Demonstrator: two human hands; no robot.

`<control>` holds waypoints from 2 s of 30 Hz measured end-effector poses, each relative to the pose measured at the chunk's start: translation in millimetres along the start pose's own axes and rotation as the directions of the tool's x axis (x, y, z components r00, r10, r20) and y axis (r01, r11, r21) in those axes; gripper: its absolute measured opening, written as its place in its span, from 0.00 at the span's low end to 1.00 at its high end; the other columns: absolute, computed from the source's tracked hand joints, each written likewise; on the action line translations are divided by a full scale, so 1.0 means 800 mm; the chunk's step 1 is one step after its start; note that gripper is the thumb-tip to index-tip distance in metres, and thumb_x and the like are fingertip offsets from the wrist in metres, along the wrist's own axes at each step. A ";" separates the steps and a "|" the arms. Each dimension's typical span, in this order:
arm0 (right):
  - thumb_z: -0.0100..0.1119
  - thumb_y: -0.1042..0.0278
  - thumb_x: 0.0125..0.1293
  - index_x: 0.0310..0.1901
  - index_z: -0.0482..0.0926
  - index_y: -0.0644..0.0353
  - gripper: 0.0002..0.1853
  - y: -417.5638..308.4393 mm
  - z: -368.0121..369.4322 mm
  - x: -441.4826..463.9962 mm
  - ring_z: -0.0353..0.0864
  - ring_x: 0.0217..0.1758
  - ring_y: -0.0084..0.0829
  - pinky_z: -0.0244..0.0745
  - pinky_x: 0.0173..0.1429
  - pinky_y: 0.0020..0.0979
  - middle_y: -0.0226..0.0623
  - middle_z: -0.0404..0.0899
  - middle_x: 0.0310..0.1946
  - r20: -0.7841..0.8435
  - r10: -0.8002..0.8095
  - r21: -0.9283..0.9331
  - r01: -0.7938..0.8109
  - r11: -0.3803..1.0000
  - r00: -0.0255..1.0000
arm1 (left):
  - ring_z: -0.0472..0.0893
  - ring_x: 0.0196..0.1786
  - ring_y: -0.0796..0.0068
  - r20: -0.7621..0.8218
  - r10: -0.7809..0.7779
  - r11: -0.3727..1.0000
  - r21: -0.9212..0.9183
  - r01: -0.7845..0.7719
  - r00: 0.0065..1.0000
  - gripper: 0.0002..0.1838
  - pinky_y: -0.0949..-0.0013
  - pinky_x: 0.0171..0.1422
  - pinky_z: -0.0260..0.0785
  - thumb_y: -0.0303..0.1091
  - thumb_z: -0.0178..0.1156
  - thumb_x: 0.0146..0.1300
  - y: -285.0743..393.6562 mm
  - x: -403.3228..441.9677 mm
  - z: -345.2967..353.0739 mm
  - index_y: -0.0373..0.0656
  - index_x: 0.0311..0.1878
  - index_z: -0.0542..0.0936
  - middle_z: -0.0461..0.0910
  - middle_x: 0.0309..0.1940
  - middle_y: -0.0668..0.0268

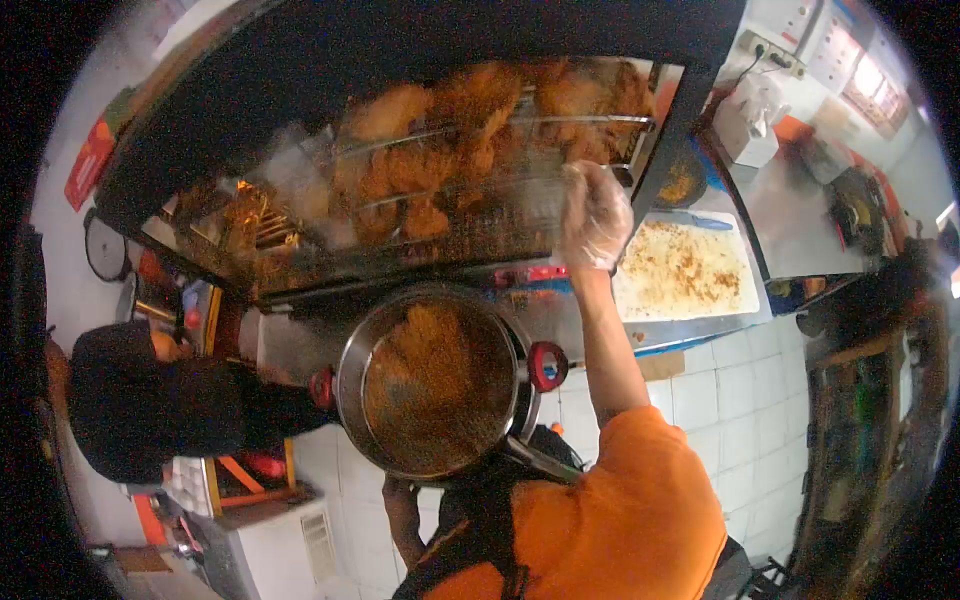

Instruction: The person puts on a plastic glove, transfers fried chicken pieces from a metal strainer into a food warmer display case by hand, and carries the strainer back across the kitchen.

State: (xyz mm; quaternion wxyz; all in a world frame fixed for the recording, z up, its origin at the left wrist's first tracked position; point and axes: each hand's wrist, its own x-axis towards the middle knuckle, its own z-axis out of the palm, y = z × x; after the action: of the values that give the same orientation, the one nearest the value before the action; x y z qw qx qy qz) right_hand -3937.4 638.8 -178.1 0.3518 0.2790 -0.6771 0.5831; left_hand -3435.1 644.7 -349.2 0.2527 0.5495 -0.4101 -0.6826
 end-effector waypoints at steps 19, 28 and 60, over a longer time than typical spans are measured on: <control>0.58 0.58 0.64 0.43 0.83 0.70 0.19 -0.120 0.136 -0.181 0.84 0.51 0.48 0.80 0.47 0.42 0.54 0.84 0.44 0.900 0.003 0.224 0.468 0.855 -0.436 | 0.78 0.59 0.67 0.061 0.078 0.996 -0.035 -0.076 0.995 0.27 0.62 0.64 0.70 0.40 0.57 0.73 -0.013 -0.016 -0.005 0.31 0.67 0.70 0.79 0.58 0.56; 0.60 0.66 0.64 0.41 0.85 0.65 0.12 -0.024 0.197 -0.328 0.84 0.47 0.42 0.80 0.36 0.45 0.48 0.84 0.41 0.955 -0.124 0.260 0.561 0.786 -0.269 | 0.78 0.59 0.64 0.100 0.067 0.996 -0.063 -0.061 0.993 0.26 0.60 0.66 0.70 0.39 0.59 0.73 0.001 -0.014 0.000 0.30 0.67 0.70 0.78 0.59 0.53; 0.64 0.55 0.63 0.50 0.83 0.62 0.20 -0.079 -0.025 0.108 0.81 0.42 0.26 0.76 0.39 0.26 0.34 0.84 0.41 0.404 0.384 0.290 -0.515 0.807 0.830 | 0.80 0.57 0.68 0.088 0.080 0.983 -0.175 -0.064 0.993 0.22 0.62 0.63 0.72 0.36 0.58 0.73 -0.003 -0.001 -0.002 0.34 0.65 0.72 0.80 0.56 0.59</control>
State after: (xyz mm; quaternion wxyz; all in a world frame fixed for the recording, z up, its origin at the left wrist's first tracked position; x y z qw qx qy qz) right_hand -3935.9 651.1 -69.5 0.0222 0.2644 -0.6438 0.7177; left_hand -3433.5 645.9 -350.6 0.3040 0.4775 -0.3809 -0.7311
